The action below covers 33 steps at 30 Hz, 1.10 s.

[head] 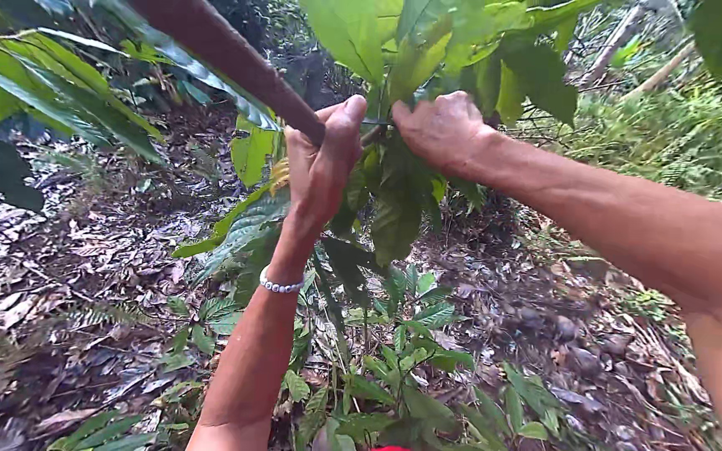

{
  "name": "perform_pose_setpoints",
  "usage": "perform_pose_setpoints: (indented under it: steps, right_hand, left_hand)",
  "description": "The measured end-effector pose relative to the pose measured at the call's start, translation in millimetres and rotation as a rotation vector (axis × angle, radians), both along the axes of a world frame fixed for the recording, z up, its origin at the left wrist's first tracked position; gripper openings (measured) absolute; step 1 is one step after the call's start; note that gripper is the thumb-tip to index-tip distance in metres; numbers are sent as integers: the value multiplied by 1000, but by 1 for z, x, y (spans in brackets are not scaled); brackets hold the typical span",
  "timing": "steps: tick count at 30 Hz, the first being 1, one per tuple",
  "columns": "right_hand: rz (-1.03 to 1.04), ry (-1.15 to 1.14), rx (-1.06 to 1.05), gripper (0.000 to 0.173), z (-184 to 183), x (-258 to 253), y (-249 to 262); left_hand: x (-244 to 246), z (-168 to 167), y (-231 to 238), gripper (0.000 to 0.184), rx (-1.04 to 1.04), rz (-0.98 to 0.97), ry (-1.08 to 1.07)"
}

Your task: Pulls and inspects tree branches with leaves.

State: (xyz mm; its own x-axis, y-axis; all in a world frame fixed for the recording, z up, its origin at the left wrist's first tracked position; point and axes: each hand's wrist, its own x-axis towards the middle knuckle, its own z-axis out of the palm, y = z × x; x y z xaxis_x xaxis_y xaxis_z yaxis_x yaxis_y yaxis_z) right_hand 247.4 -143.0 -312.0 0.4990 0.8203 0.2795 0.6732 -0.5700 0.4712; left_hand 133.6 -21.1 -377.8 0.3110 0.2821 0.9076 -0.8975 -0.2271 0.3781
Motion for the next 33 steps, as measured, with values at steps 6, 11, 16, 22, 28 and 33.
perform_pose_setpoints:
  steps: [6,11,16,22,28,33]
  right_hand:
    - [-83,51,88,40,4,34,24]
    - [-74,133,350,48,20,53,1]
    - [26,151,428,40,7,46,-41]
    - [392,144,353,25,-53,15,-47]
    - [537,955,1053,35,-58,2,5]
    - [455,697,939,32,-30,11,56]
  left_hand:
    - [-3,-6,-13,35,15,55,0]
    - [-10,-7,-10,36,-6,47,8]
    - [-11,1,5,35,-14,69,-2]
    - [-7,15,26,39,-12,120,-27]
    - [-4,26,32,40,-47,146,-64]
    - [-4,35,32,41,-103,163,-98]
